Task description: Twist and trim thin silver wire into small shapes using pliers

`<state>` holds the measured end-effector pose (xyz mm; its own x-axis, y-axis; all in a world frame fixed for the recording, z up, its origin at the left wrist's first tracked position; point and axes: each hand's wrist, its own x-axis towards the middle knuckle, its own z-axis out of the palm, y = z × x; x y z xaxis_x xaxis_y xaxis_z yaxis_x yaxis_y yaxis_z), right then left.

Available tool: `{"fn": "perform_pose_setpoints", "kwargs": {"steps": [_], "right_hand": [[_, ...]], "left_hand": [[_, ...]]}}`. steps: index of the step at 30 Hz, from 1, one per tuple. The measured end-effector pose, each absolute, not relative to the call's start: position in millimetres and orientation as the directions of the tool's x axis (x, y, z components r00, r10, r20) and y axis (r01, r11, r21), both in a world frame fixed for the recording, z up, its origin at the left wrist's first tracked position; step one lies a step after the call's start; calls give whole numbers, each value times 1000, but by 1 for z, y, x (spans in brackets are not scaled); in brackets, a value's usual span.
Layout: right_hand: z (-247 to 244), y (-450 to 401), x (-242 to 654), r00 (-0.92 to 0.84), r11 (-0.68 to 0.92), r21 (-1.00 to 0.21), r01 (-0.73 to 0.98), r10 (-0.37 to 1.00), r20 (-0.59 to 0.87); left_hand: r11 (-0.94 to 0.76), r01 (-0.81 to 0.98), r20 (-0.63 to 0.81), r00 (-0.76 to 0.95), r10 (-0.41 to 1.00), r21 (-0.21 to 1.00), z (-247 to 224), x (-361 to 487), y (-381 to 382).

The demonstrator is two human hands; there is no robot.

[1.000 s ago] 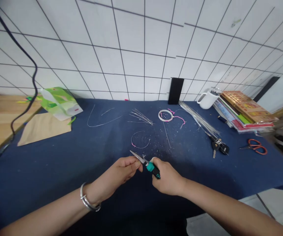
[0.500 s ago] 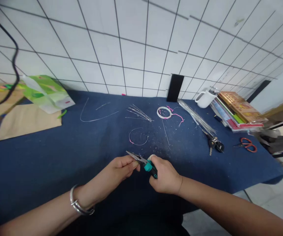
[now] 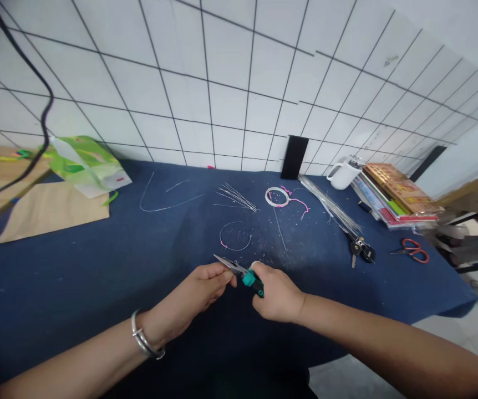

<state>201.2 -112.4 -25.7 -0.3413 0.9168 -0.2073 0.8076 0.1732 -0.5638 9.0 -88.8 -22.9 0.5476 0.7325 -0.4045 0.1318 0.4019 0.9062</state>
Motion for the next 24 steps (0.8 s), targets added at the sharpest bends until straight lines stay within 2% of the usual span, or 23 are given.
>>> {"fn": "perform_pose_setpoints", "kwargs": {"steps": [3, 6, 9, 10, 12, 14, 16, 17, 20, 24], "right_hand": [[-22, -112, 205, -376, 76, -678, 731, 874, -307], [-21, -114, 207, -432, -96, -808, 581, 805, -406], [-22, -114, 206, -475, -201, -839, 506, 747, -466], [-22, -113, 205, -464, -164, -827, 538, 761, -453], [-21, -110, 206, -409, 8, -740, 673, 837, -363], [-18, -106, 208, -363, 186, -551, 813, 903, -231], [-16, -103, 211, -358, 277, -385, 880, 921, -154], [-14, -103, 212, -364, 299, -343, 890, 921, -142], [-10, -105, 213, -361, 292, -356, 888, 921, -144], [-6, -106, 211, -380, 192, -573, 797, 896, -229]], "left_hand": [[384, 114, -379, 555, 741, 916, -21, 10, -88], [339, 118, -345, 558, 755, 933, -17, 11, -86], [324, 123, -336, 553, 762, 938, -15, 12, -84], [329, 122, -340, 549, 764, 936, -14, 11, -84], [350, 116, -356, 535, 767, 929, -15, 11, -86], [380, 98, -372, 525, 765, 920, -17, 11, -88], [408, 79, -386, 527, 757, 909, -18, 13, -90], [415, 74, -388, 531, 753, 907, -18, 13, -91], [403, 73, -374, 549, 747, 912, -15, 15, -92], [399, 85, -373, 567, 734, 913, -11, 13, -89]]}}
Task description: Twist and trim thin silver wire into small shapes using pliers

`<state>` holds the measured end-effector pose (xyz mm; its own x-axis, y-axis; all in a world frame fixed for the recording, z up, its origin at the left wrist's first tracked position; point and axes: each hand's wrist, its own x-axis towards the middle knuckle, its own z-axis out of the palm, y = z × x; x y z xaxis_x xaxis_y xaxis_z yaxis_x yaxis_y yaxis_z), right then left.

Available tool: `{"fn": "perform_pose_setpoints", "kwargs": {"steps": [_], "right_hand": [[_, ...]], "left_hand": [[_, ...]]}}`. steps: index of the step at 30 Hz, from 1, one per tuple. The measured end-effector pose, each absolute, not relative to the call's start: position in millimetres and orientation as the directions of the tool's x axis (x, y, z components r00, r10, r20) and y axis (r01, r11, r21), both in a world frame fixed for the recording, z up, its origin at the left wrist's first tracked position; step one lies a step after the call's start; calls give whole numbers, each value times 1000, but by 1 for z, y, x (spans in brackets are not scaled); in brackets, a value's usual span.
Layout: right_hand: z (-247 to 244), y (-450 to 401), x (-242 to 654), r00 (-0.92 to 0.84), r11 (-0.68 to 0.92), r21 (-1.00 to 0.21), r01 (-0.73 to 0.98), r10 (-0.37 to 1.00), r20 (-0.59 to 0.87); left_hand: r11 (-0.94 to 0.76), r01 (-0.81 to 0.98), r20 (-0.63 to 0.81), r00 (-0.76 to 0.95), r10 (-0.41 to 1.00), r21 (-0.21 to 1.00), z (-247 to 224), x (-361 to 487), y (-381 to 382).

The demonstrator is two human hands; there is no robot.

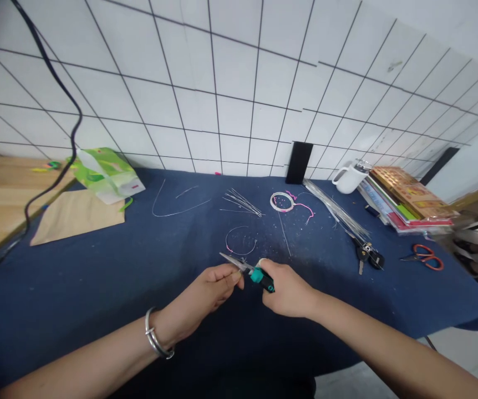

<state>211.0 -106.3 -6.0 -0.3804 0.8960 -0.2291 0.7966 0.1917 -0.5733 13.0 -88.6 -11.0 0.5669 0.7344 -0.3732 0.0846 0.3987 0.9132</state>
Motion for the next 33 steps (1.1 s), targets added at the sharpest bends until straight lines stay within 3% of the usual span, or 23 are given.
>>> {"fn": "perform_pose_setpoints", "kwargs": {"steps": [4, 12, 17, 23, 26, 29, 33], "right_hand": [[-7, -98, 223, -353, 51, -701, 711, 889, -293], [-3, -82, 285, -97, -152, -730, 666, 953, -287], [2, -80, 323, 40, -183, -644, 743, 972, -230], [-1, -78, 336, 71, -297, -730, 615, 944, -323], [-4, -74, 331, 25, -388, -799, 458, 905, -425], [-6, -67, 324, -103, -502, -848, 170, 847, -522], [-9, -58, 318, -301, -624, -753, -208, 773, -558]], "left_hand": [[418, 17, -348, 586, 732, 908, -11, 8, -85], [505, -119, -350, 586, 731, 855, -23, 3, -78], [573, -187, -373, 593, 714, 798, -27, 7, -76], [623, -251, -387, 598, 702, 741, -31, 11, -77], [632, -280, -381, 602, 702, 722, -35, 14, -78], [644, -291, -383, 608, 695, 707, -37, 16, -80], [651, -300, -381, 614, 691, 697, -37, 16, -80]]}}
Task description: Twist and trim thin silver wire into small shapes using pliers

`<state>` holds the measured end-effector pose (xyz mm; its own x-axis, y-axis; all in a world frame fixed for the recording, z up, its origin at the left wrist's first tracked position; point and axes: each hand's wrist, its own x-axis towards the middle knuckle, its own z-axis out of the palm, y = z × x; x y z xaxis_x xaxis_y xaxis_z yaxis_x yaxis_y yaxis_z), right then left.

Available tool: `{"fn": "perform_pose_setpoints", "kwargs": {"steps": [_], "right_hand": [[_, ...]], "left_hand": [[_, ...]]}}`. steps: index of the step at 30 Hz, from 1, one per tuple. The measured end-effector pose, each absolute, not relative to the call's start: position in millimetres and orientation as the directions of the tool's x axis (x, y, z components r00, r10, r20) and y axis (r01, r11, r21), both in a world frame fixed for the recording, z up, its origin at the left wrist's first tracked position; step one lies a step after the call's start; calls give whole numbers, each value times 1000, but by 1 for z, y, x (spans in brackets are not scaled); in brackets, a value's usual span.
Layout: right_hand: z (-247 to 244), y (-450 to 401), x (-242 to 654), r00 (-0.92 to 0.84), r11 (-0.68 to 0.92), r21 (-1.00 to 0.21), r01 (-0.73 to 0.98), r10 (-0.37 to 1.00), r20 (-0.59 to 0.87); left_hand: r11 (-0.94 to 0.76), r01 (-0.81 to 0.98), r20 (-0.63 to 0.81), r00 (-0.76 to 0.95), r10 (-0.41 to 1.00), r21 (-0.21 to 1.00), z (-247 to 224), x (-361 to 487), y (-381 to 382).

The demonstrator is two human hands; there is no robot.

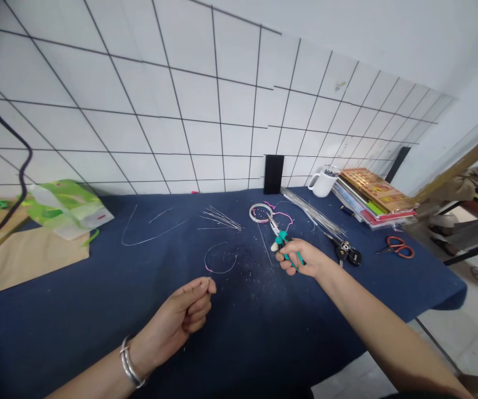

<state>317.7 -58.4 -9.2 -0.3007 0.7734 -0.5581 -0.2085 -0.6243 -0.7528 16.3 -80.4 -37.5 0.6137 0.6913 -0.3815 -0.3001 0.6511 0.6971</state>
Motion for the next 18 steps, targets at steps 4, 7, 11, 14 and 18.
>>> {"fn": "perform_pose_setpoints", "kwargs": {"steps": [4, 7, 11, 14, 18], "right_hand": [[-17, -54, 311, -332, -649, -696, -308, 759, -560], [-26, -53, 307, -339, -641, -681, -353, 766, -546], [-32, -56, 303, -341, -635, -668, -388, 772, -536], [-29, -59, 299, -389, -639, -655, -403, 767, -510], [-23, -63, 292, -411, -634, -661, -402, 770, -488]], "left_hand": [[653, -306, -387, 607, 695, 693, -40, 16, -78], [656, -312, -393, 600, 697, 687, -42, 16, -77], [664, -319, -400, 598, 694, 676, -44, 16, -74], [670, -321, -400, 605, 689, 669, -45, 16, -73], [668, -326, -397, 603, 692, 669, -43, 16, -72]]}}
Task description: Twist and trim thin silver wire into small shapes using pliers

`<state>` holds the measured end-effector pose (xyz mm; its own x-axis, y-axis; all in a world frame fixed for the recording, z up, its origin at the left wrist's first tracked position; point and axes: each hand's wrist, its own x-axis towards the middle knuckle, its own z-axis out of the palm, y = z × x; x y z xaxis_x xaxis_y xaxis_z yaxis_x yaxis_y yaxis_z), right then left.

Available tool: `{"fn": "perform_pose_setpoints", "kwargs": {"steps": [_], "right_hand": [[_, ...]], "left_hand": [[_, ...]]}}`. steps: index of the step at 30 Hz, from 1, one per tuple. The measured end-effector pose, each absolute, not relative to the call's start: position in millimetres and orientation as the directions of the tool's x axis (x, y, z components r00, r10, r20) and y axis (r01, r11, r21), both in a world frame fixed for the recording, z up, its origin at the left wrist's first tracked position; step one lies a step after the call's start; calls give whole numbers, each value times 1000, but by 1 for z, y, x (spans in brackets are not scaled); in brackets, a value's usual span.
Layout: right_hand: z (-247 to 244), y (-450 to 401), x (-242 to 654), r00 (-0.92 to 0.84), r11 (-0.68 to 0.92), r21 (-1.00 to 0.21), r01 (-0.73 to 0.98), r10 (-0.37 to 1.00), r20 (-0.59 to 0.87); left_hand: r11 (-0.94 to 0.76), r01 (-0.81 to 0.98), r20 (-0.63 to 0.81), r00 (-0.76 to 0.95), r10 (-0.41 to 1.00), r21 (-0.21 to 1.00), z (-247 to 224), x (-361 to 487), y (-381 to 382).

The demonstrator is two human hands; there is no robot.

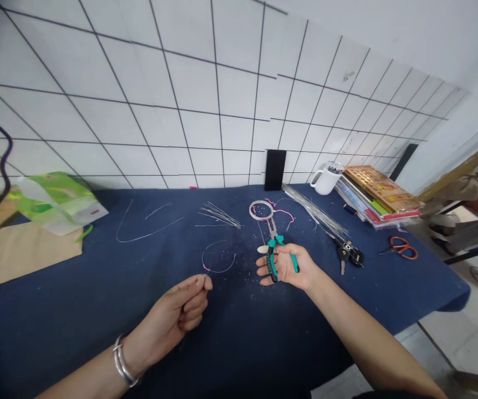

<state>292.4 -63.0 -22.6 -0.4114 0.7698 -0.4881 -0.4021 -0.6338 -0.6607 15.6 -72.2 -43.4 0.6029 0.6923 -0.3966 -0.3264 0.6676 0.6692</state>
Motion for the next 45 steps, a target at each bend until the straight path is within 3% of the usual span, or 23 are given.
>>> {"fn": "perform_pose_setpoints", "kwargs": {"steps": [5, 7, 9, 10, 12, 15, 17, 20, 31, 42, 45], "right_hand": [[-22, -73, 281, -327, -554, -770, -317, 826, -459], [-20, -80, 273, -314, -507, -849, -151, 839, -445], [-15, -88, 265, -282, -391, -903, 177, 859, -427], [-13, -93, 261, -249, -289, -879, 379, 883, -398], [-9, -105, 255, -194, -53, -682, 729, 940, -281], [-7, -125, 255, -216, 166, -328, 930, 968, -123], [-9, -136, 260, -262, 238, -202, 950, 960, -99], [-14, -147, 271, -303, 293, -109, 950, 949, -91], [-15, -141, 274, -392, 392, 18, 920, 916, 91], [1, -102, 231, -486, 487, -41, 872, 873, 34], [4, -87, 210, -522, 518, -140, 844, 853, 15]], "left_hand": [[628, -356, -338, 608, 718, 692, -38, 14, -70], [603, -355, -313, 609, 729, 714, -34, 14, -70], [569, -338, -293, 602, 743, 749, -29, 12, -71], [548, -325, -283, 596, 751, 770, -26, 11, -72], [500, -298, -256, 588, 767, 813, -20, 10, -75], [434, -263, -216, 583, 783, 861, -11, 7, -80], [406, -256, -201, 572, 795, 877, -8, 5, -81], [385, -290, -189, 529, 828, 876, -5, 1, -79], [240, -524, -92, 294, 952, 817, 1, -16, -61], [261, -681, -72, 293, 953, 684, -11, -26, -41], [249, -707, -61, 280, 958, 662, -10, -26, -39]]}}
